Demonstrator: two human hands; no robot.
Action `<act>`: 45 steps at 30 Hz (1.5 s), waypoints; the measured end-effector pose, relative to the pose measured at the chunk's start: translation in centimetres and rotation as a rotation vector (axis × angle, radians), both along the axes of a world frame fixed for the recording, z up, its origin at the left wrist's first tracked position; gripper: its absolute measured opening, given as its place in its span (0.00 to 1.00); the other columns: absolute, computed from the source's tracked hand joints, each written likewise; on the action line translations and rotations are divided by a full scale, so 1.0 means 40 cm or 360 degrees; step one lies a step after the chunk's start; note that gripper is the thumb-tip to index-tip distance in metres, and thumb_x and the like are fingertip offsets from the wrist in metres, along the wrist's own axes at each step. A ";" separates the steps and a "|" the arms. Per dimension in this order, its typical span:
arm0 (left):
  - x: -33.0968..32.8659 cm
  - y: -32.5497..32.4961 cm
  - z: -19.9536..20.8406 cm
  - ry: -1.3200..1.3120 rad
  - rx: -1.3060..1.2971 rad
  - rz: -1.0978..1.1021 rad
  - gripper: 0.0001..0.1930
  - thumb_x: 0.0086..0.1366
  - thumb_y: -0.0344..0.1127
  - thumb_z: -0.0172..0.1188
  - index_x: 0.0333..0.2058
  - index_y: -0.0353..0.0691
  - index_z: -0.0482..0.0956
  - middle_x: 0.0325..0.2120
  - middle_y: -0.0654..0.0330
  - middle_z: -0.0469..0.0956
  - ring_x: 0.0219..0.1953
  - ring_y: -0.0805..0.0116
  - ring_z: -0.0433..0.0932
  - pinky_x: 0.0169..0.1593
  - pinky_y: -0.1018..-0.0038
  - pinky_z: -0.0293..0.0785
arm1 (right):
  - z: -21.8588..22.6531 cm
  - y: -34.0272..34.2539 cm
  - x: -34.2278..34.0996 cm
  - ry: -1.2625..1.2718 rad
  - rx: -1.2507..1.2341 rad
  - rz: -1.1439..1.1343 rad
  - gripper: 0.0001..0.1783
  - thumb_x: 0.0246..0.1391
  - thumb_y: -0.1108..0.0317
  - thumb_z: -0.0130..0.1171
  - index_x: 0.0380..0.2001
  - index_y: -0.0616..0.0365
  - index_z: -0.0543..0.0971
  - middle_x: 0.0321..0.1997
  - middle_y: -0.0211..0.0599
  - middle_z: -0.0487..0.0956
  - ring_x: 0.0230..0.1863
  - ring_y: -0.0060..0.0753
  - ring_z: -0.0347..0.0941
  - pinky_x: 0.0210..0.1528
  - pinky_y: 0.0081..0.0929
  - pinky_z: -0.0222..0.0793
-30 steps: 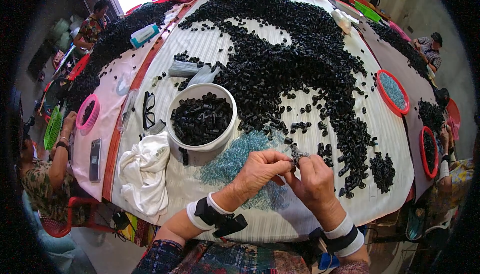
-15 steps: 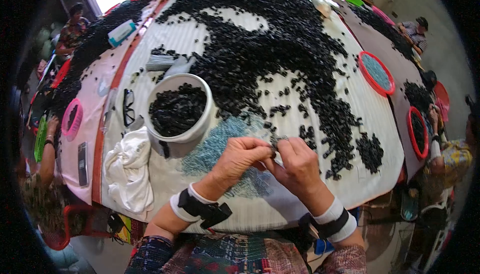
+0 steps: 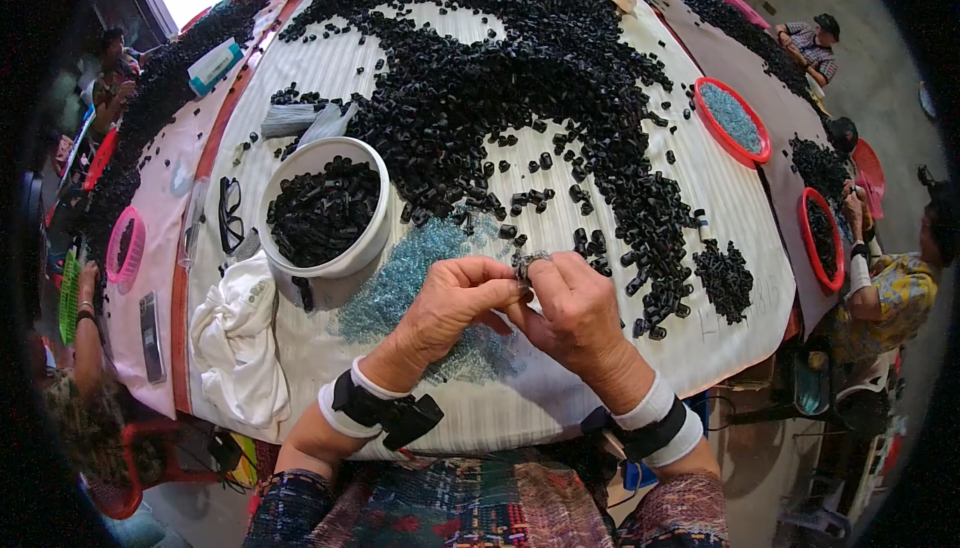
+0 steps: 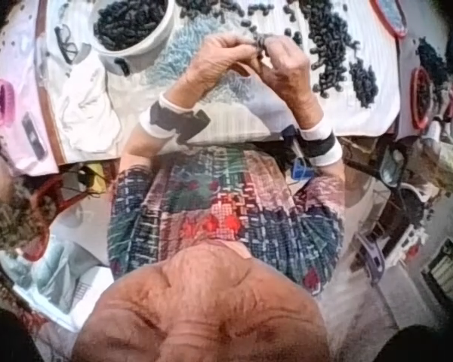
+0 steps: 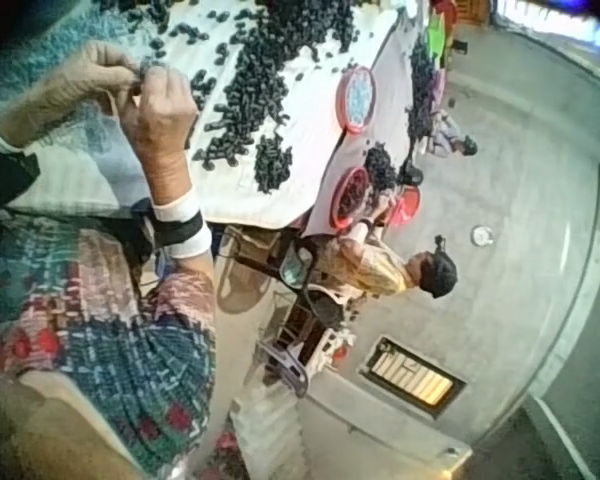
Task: Assemble small black rubber components by hand on a production table.
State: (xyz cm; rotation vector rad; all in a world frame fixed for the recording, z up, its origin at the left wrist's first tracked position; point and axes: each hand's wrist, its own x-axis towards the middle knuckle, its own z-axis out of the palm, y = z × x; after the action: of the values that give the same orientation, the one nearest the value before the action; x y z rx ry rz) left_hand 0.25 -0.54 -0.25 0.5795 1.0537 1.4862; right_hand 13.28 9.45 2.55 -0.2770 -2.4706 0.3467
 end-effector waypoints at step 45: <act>-0.031 0.004 0.003 -0.0345 0.0190 0.0725 0.14 0.64 0.45 0.51 0.29 0.40 0.74 0.25 0.60 0.75 0.23 0.72 0.74 0.23 0.74 0.71 | 0.008 0.128 0.025 -0.0356 -0.0547 -0.0188 0.04 0.48 0.78 0.53 0.29 0.66 0.70 0.25 0.39 0.74 0.27 0.28 0.72 0.31 0.25 0.67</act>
State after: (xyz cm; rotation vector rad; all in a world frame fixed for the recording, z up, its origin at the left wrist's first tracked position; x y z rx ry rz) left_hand -1.00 -0.37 -0.14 0.2570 0.9688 1.9717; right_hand 14.28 14.57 2.86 -0.6323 -2.5875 0.7256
